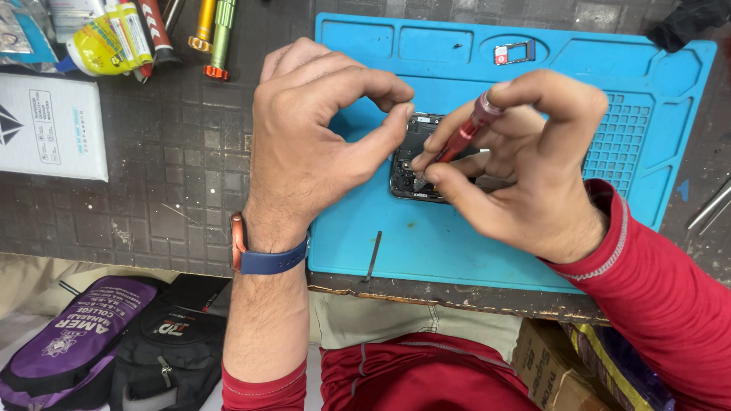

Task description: The person repairs a smartphone at a workbench. They use a screwdriver to remove screws from the opened phone, detach the back cover and battery area, power the phone on and tap its screen to test it, then reassemble the back cover and drive screws back in with the screwdriver.

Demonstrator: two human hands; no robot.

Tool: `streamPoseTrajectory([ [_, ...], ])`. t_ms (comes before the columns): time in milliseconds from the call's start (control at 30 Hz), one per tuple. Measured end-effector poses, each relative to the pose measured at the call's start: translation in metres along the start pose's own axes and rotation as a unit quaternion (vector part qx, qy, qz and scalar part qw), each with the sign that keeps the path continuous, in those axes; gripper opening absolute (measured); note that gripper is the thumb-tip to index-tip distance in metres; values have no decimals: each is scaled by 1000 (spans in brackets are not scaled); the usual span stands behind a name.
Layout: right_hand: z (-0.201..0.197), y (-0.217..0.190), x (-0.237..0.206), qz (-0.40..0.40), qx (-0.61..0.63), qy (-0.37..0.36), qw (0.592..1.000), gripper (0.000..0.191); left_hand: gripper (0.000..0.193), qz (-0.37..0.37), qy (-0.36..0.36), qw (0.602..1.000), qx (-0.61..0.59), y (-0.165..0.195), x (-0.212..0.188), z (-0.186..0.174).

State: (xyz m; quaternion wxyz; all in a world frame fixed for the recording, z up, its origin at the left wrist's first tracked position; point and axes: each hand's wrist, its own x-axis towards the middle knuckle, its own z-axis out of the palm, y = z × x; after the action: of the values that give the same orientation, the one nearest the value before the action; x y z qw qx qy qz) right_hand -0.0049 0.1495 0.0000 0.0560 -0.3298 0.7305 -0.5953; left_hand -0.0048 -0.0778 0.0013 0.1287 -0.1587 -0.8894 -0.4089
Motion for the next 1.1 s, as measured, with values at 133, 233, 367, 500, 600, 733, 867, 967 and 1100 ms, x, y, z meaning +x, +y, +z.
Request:
streamPoseTrajectory([
  [133,5,2,1,48,41,16,998,72,7,-1,7,1000,-1,-3,-3,-4],
  [233,5,4,2,56,40,14,998,72,7,-1,5,1000,-4,-4,-3,-5],
  [367,6,4,3,40,23,14,999,73,10,1,3,1000,-7,-5,-2,-6],
  [500,12,-4,7,-57,-16,9,998,69,8,0,9,1000,-6,-2,-5,-10],
  [600,6,-21,5,16,-72,-80,994,43,9,0,5,1000,-15,0,-5,-9],
  [733,-6,-20,13,-240,-93,-125,958,31,8,3,-5,1000,-31,-1,-4,-7],
  [867,-6,-23,8,-230,-88,-114,962,35,11,8,-14,999,-46,0,-5,-5],
  [967,-9,-25,7,-241,-111,-81,961,40,11,12,-21,998,-55,4,-4,-3],
  [1100,-11,-30,4,-150,-88,-63,983,42,12,3,-24,997,-71,11,0,1],
])
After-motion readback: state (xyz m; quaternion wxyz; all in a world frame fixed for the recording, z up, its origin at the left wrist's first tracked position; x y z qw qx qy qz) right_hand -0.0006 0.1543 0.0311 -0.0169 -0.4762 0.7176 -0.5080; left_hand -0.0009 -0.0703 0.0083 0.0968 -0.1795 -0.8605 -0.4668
